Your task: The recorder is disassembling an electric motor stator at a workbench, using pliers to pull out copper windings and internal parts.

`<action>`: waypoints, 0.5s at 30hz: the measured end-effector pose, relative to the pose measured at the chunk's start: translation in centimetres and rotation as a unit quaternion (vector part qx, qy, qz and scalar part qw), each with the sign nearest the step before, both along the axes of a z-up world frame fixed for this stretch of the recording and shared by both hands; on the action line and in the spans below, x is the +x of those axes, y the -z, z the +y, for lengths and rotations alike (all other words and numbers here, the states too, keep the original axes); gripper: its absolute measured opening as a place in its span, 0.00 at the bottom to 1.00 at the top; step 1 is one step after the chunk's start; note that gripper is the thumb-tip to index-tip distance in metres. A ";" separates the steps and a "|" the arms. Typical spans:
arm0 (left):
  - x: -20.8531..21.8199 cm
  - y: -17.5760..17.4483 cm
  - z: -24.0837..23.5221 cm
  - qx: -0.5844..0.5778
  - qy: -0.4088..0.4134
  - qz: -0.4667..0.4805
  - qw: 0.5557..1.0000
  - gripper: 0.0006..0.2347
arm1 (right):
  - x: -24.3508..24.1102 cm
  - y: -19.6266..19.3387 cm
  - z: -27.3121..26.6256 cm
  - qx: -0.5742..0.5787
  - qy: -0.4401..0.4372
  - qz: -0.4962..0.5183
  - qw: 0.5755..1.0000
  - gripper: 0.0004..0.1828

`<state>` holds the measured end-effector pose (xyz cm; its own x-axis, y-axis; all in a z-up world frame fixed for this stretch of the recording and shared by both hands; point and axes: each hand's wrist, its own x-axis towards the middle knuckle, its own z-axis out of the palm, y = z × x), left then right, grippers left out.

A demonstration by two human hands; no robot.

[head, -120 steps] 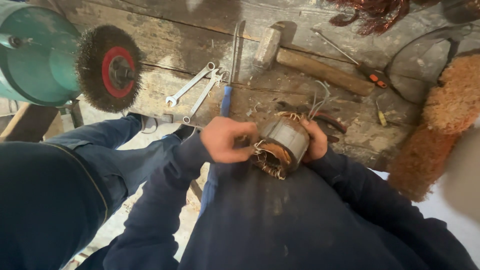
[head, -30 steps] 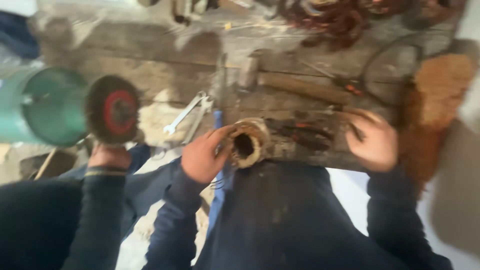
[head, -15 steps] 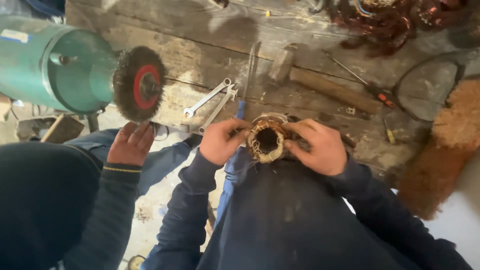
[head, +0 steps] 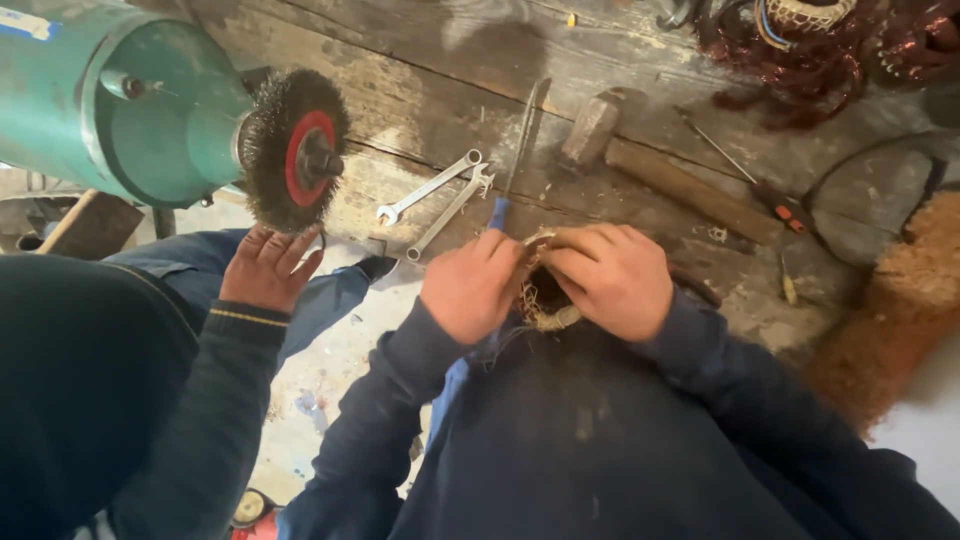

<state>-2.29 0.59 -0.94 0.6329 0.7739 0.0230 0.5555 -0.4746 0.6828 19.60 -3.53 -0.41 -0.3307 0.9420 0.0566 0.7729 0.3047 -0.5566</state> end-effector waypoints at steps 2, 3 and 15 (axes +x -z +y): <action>0.1 0.0 -0.6 0.052 0.019 0.028 0.998 0.10 | 0.1 -0.1 -0.4 0.050 -0.011 -0.013 0.999 0.13; 0.0 0.3 -0.8 0.050 0.020 0.027 0.998 0.10 | 0.1 -0.4 -0.5 0.048 -0.010 -0.013 0.999 0.13; -1.4 6.6 -1.4 -0.318 -0.035 -0.217 0.922 0.04 | 0.3 -1.0 0.9 -0.081 -0.054 -0.064 0.993 0.09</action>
